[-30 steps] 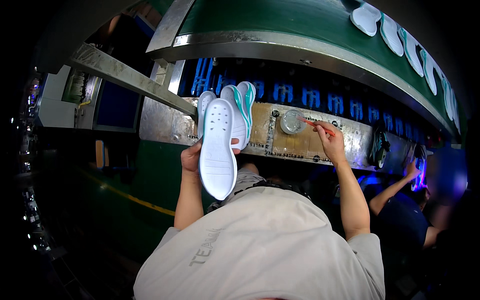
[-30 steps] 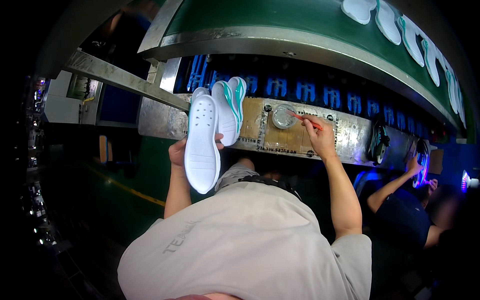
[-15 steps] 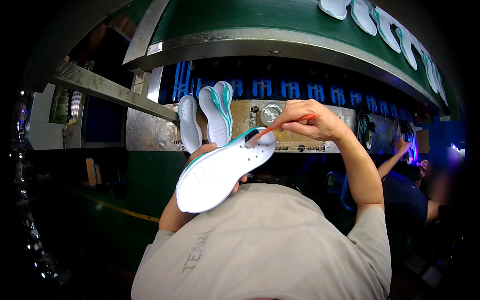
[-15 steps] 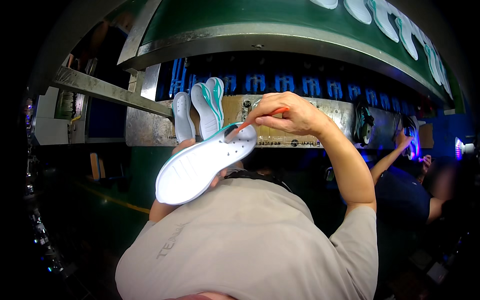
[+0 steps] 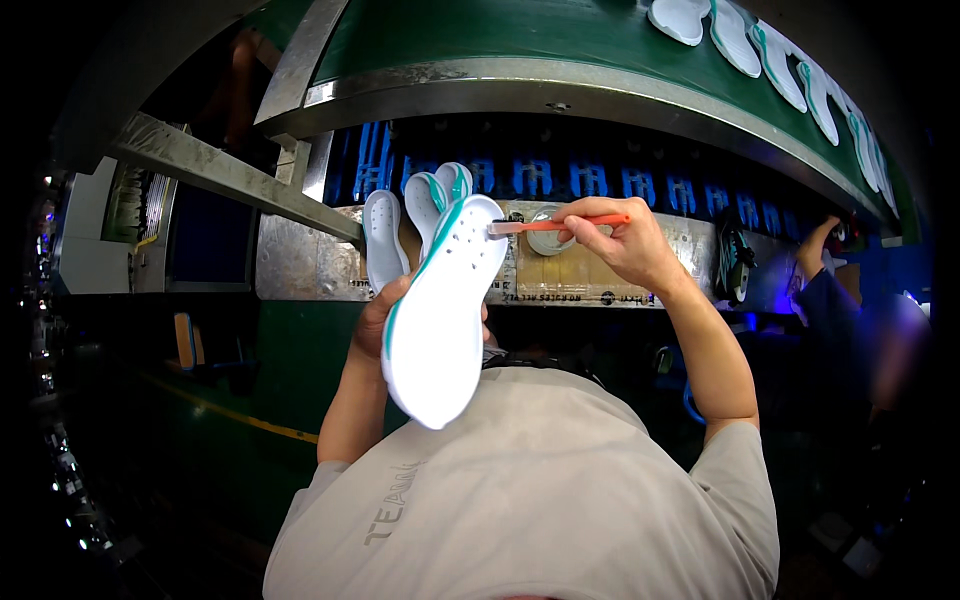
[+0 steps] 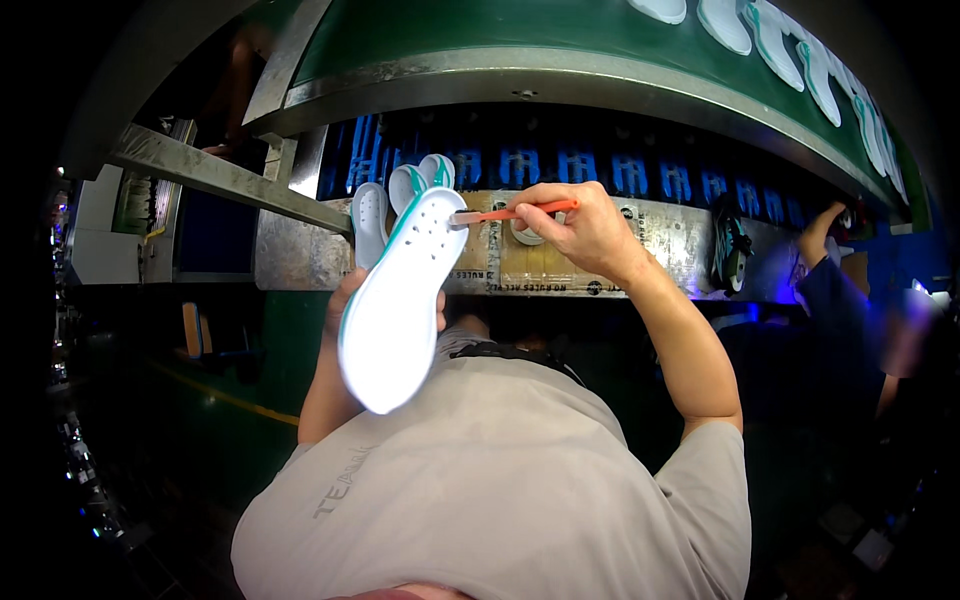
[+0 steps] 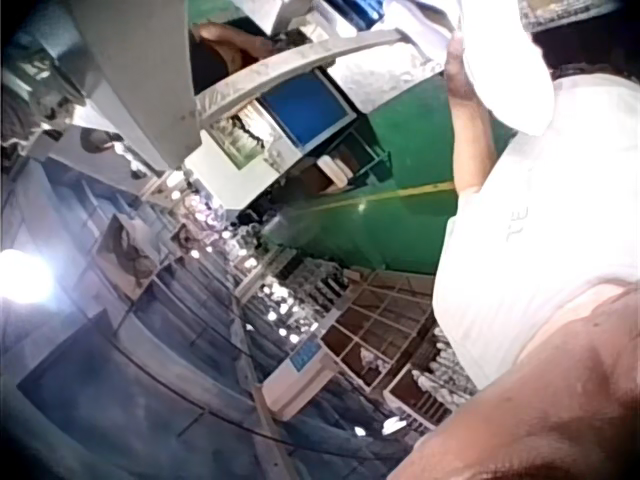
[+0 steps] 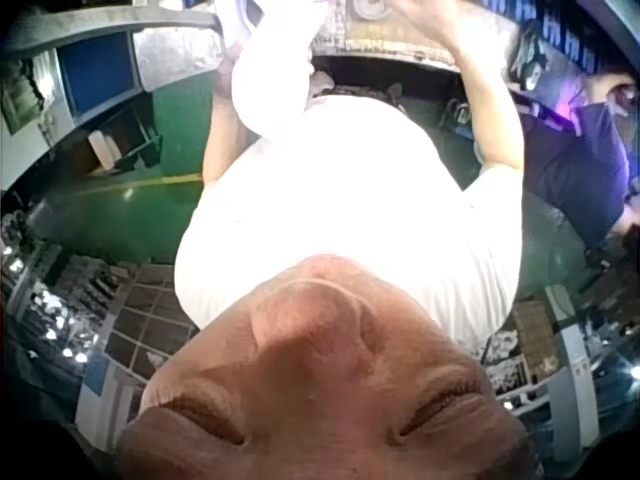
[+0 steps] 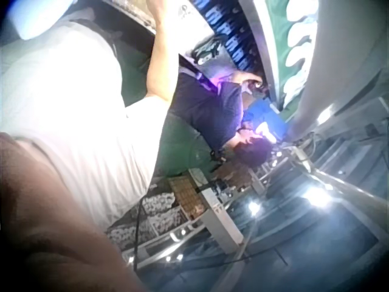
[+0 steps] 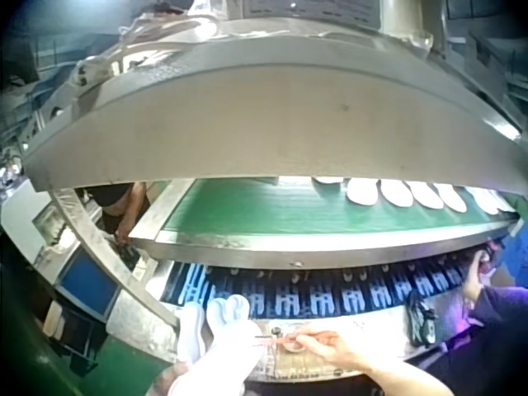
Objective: The person applies adhesive to the inner surface of shoe soles using a brush, dipping the brush into a container of liquid and spreading it across the sole before placing the soles on a nearby rack.
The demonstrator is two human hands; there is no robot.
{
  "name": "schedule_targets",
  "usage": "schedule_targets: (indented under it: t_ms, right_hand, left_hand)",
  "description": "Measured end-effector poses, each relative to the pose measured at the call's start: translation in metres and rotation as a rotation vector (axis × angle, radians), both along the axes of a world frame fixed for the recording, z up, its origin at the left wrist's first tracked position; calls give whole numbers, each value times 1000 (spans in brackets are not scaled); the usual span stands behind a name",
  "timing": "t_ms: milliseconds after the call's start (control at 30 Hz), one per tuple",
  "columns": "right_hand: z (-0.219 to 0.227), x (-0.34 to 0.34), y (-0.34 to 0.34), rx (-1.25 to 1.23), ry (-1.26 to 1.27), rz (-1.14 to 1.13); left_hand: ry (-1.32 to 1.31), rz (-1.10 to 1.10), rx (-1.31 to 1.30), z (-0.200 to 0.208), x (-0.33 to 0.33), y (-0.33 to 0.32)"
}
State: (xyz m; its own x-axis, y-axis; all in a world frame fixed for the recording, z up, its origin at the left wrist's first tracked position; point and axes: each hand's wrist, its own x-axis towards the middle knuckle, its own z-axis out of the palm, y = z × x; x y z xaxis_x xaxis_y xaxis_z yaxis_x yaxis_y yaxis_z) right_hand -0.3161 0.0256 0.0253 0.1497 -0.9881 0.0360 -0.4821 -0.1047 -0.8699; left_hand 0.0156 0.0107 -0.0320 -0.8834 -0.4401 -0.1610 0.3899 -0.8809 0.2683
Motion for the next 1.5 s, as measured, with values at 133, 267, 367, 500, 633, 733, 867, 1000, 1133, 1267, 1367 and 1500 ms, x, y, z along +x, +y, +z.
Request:
schedule_targets:
  t_ms: [133, 267, 367, 500, 633, 733, 867, 1000, 1133, 1267, 1367, 1500]
  right_hand:
    - [4, 14, 11, -95, -72, 21]
    - [9, 20, 27, -106, -117, 40]
    - [20, 21, 31, -78, -136, 87]
    - [26, 17, 25, -58, -178, 96]
    - [15, 21, 11, -231, -143, 51]
    - [13, 19, 15, -340, -87, 172]
    - [21, 17, 30, -209, -90, 238]
    - [25, 23, 34, -197, -24, 251]
    - [20, 26, 40, -139, -83, 103]
    - [19, 38, 45, -38, -219, -43]
    - [17, 47, 46, 51, -433, -122]
    - [28, 49, 52, 65, -462, -101]
  left_hand:
    - [-186, 130, -467, 4, -10, -20]
    - [-306, 196, -671, 7, -11, -31]
    - [-288, 205, -749, 7, -10, -41]
    - [-354, 221, -753, 19, -8, -43]
    - [-357, 196, -778, 12, -3, -47]
    - [-348, 221, -750, 22, 3, -51]
    - [-381, 295, -766, 17, 16, -69]
    - [-419, 441, -878, 22, 36, -70]
    - [-442, 625, -1028, 35, 30, -63]
    - [-590, 880, -1324, 47, 18, -43]
    - [-624, 964, -1716, 56, 17, -35]
    - [-472, 997, -1912, 63, -9, -23]
